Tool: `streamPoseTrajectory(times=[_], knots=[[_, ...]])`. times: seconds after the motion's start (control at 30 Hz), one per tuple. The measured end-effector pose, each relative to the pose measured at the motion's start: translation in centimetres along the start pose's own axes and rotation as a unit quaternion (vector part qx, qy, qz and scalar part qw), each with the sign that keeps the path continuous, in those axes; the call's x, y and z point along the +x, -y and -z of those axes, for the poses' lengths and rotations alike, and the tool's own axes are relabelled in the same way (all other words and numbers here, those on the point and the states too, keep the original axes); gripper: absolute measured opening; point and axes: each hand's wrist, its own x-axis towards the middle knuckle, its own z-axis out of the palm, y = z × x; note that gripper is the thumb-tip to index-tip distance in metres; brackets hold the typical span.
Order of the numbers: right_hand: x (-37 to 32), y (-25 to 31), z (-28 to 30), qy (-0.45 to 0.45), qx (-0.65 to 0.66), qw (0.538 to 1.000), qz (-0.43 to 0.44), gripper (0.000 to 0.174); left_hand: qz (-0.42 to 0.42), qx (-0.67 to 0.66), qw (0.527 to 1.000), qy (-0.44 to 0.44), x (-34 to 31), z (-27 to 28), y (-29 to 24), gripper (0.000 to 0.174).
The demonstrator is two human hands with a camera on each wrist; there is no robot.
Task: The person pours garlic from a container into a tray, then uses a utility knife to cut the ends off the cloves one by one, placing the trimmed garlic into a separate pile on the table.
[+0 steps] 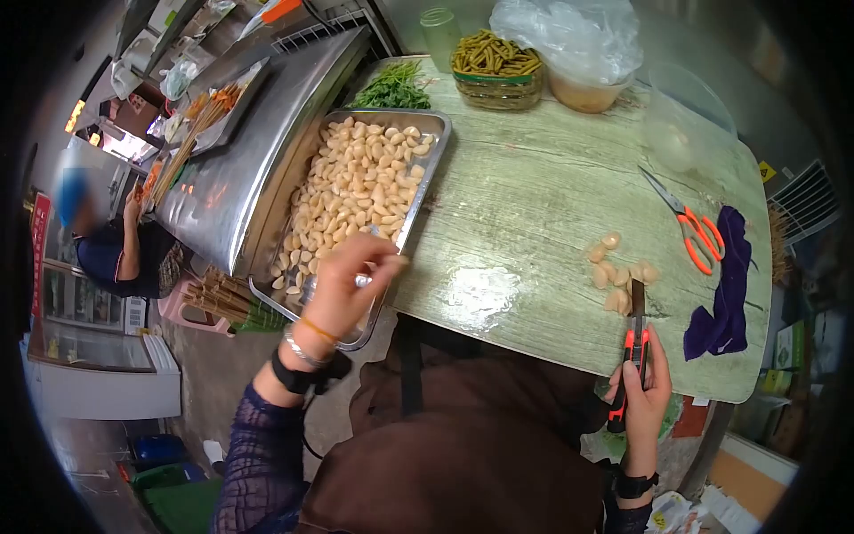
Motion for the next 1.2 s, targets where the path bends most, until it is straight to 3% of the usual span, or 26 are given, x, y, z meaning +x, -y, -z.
streamPoseTrajectory(times=[0.1,0.27,0.37,0.4,0.5,0.6,0.7,0.8,0.9,1.0,1.1,1.17,1.2], knots=[[0.0,0.1,-0.2,-0.003,-0.014,1.000,0.003,0.061,0.077,0.140,0.982,0.100,-1.8,4.8,3.5,0.010],[0.2,0.5,-0.5,-0.026,-0.035,0.999,-0.019,0.061,0.060,0.145,0.980,0.122,-1.9,5.8,6.4,0.023],[0.4,0.6,-0.4,-0.020,-0.044,0.999,-0.023,0.061,-0.086,0.169,0.975,0.112,-0.6,4.2,6.9,0.031],[0.4,0.6,-0.3,-0.020,-0.048,0.998,-0.024,0.061,-0.072,0.188,0.971,0.129,-0.5,3.7,6.6,0.035],[0.4,1.0,-0.4,-0.013,-0.043,0.999,-0.028,0.060,-0.020,0.140,0.980,0.141,-0.6,3.4,8.2,0.031],[0.4,1.3,-0.7,-0.016,-0.032,0.999,-0.034,0.060,0.057,-0.004,0.992,0.109,-1.4,4.0,8.5,0.028],[0.4,1.2,-0.5,-0.007,-0.035,0.999,-0.032,0.060,0.042,0.052,0.992,0.107,-1.8,4.9,8.2,0.028],[0.3,1.2,-0.4,-0.009,-0.037,0.999,-0.030,0.061,0.101,-0.005,0.992,0.080,-2.1,5.4,7.7,0.020],[0.4,1.0,-0.6,-0.014,-0.032,0.999,-0.029,0.060,0.204,-0.170,0.958,0.105,-2.6,5.4,9.5,0.026],[0.4,1.1,-0.5,-0.013,-0.033,0.999,-0.028,0.060,0.263,-0.341,0.897,0.102,-2.7,5.4,9.3,0.025],[0.4,1.0,-0.5,-0.007,-0.035,0.999,-0.028,0.061,0.280,-0.282,0.910,0.117,-2.7,5.7,9.0,0.019],[0.5,0.9,-0.3,-0.009,-0.038,0.999,-0.027,0.061,0.156,-0.052,0.963,0.214,-2.2,6.5,8.2,0.013],[0.5,0.8,-0.4,-0.010,-0.040,0.999,-0.028,0.061,0.088,0.065,0.961,0.256,-1.9,6.8,7.8,0.010]])
